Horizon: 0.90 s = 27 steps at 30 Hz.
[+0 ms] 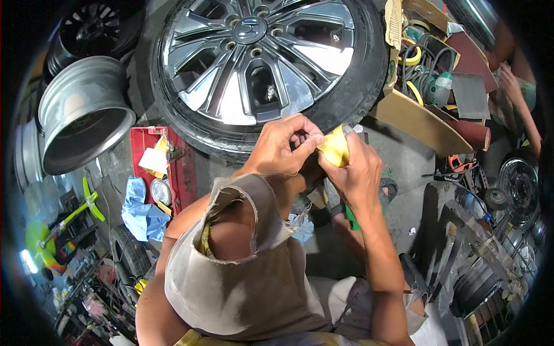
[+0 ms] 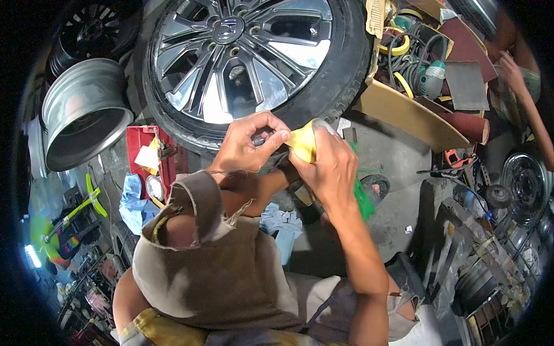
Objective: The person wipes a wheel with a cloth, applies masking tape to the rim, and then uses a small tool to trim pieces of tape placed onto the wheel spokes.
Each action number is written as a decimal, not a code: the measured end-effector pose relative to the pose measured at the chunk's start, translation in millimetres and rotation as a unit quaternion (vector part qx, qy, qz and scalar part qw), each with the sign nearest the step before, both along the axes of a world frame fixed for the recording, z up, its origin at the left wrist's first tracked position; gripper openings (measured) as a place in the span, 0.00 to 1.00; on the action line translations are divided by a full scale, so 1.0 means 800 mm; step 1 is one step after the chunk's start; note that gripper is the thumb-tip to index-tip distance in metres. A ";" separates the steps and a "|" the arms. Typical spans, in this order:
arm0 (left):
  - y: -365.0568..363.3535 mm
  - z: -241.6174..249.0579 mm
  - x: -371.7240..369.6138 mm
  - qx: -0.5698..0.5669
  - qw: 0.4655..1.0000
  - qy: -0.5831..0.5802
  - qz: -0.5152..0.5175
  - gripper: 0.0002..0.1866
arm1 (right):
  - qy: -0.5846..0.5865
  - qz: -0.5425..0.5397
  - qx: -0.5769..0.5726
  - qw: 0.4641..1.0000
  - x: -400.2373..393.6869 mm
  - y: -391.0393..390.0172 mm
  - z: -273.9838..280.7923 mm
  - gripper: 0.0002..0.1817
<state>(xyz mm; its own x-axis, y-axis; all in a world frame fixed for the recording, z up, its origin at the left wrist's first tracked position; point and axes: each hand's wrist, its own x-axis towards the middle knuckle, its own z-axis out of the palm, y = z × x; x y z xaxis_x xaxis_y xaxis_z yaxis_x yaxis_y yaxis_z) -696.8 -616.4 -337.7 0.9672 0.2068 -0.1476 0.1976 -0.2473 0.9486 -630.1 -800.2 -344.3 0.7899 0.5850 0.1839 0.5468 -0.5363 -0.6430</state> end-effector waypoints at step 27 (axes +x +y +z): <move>0.127 -0.029 0.047 0.108 0.989 0.023 0.101 0.11 | 0.171 0.046 -0.042 0.983 0.020 -0.062 0.028 0.22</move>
<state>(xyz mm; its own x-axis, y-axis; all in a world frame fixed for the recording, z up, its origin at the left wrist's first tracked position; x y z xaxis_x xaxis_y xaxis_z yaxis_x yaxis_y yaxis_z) -659.4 -515.1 -361.0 0.8965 0.4262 -0.1211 0.3045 -0.3941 0.8671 -614.0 -849.6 -322.1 0.7403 0.6584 -0.1359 0.3544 -0.5540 -0.7533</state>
